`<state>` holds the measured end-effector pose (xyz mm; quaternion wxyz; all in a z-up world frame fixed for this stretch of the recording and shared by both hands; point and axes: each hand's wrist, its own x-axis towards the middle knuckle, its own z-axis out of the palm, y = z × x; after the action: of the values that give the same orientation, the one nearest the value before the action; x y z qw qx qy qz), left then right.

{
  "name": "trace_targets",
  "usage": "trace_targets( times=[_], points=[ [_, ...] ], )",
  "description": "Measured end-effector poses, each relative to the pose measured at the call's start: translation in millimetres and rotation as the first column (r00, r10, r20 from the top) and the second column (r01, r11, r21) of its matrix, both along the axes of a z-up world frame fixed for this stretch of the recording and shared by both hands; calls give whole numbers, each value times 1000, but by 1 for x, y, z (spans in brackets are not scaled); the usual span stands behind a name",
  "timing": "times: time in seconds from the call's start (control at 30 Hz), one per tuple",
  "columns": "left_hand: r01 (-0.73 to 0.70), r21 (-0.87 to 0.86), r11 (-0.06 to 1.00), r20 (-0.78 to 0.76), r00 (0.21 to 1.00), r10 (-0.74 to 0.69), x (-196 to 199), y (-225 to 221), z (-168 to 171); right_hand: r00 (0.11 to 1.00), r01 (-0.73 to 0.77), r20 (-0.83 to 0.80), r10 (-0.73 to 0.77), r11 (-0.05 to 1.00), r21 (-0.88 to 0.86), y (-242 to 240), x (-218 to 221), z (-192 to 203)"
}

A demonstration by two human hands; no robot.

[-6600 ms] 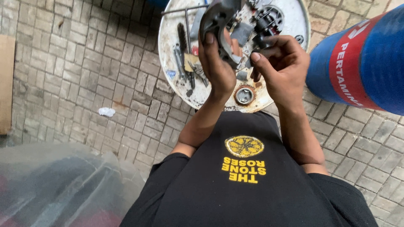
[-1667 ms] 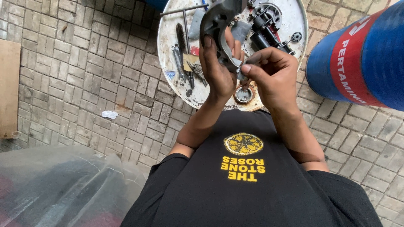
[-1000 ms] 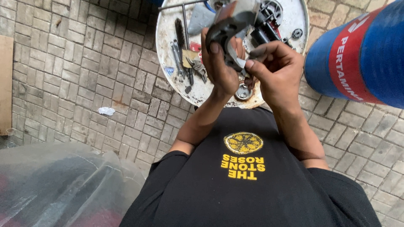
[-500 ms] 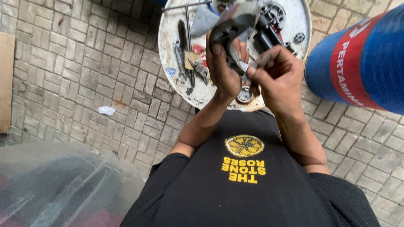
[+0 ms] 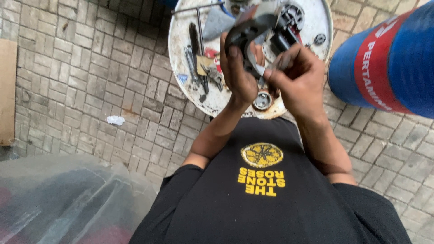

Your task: The person assembles a small mechanical component by hand, inserting a metal pin into a bracket and attaching a rubber piece. They repeatedly adjust the fit and orientation of the parts over a work surface with other disassembled components visible.

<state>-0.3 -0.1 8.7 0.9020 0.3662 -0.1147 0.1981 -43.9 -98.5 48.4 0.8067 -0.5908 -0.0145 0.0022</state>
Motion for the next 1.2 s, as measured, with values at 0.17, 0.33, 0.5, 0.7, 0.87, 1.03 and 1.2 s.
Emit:
trace_targets(
  times=[0.17,0.33,0.5,0.7,0.87,1.03,1.2],
  points=[
    [29,34,999,-68,997,-26,-1,3,9,999,-41,15,41,999,3,-3,2,1],
    [55,-44,998,10,998,-54,-1,3,0,992,95,81,-92,995,-29,-5,14,-15],
    [110,21,994,-10,994,-110,1,7,18,992,101,67,-105,993,61,-13,9,-7],
    [89,-6,996,-64,994,-89,-2,3,24,998,-16,-66,23,994,110,-1,-3,-5],
    [14,-27,1000,-77,997,-16,-3,-1,0,990,35,-143,-11,986,165,1,-1,-14],
    [22,23,999,-47,999,-21,-4,-2,16,995,3,-95,16,980,200,1,1,-14],
    [28,61,998,-58,998,-25,-5,0,24,996,56,-73,-44,983,175,2,-4,-20]
  ],
)
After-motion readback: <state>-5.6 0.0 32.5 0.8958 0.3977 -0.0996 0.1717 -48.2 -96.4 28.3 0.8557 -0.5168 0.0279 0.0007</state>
